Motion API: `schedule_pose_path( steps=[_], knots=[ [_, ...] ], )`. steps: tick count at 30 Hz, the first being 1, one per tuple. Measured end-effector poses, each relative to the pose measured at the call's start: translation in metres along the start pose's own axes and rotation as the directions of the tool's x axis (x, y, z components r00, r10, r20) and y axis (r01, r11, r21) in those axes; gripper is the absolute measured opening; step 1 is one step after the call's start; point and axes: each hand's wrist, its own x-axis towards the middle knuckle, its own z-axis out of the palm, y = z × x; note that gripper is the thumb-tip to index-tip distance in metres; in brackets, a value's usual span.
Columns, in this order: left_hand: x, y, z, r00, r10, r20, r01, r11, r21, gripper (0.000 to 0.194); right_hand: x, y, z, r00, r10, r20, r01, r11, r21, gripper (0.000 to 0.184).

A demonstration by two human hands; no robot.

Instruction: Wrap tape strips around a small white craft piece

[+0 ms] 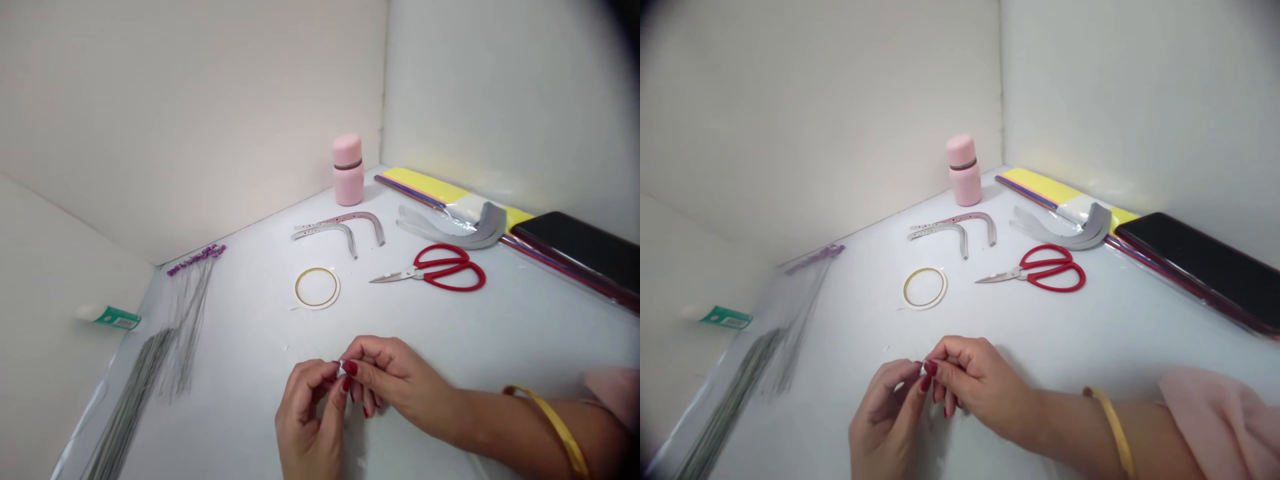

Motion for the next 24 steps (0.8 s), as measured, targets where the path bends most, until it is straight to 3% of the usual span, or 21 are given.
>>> schedule_pose_path(
  steps=[5, 14, 18, 24],
  knots=[
    [0.0035, 0.0056, -0.0026, 0.998, 0.06, -0.004, -0.06, 0.992, 0.115, 0.01, -0.0022, 0.0025, 0.0, 0.999, -0.047, 0.011, 0.048, 0.992, -0.12, 0.03],
    [0.001, 0.003, -0.0049, 0.998, 0.031, 0.062, -0.037, 0.995, 0.094, 0.014, -0.0043, -0.0013, 0.0025, 0.977, -0.214, 0.022, 0.206, 0.899, -0.387, 0.022],
    [0.0008, 0.003, -0.0065, 0.996, -0.067, 0.052, 0.063, 0.995, 0.072, 0.015, -0.0056, -0.0005, 0.0037, 0.962, -0.271, 0.043, 0.259, 0.848, -0.463, 0.019],
    [-0.002, 0.0087, 0.0006, 0.98, -0.183, -0.076, 0.183, 0.983, -0.009, 0.023, -0.0071, -0.0009, 0.0053, 0.928, -0.364, 0.082, 0.335, 0.716, -0.613, 0.02]
  ],
)
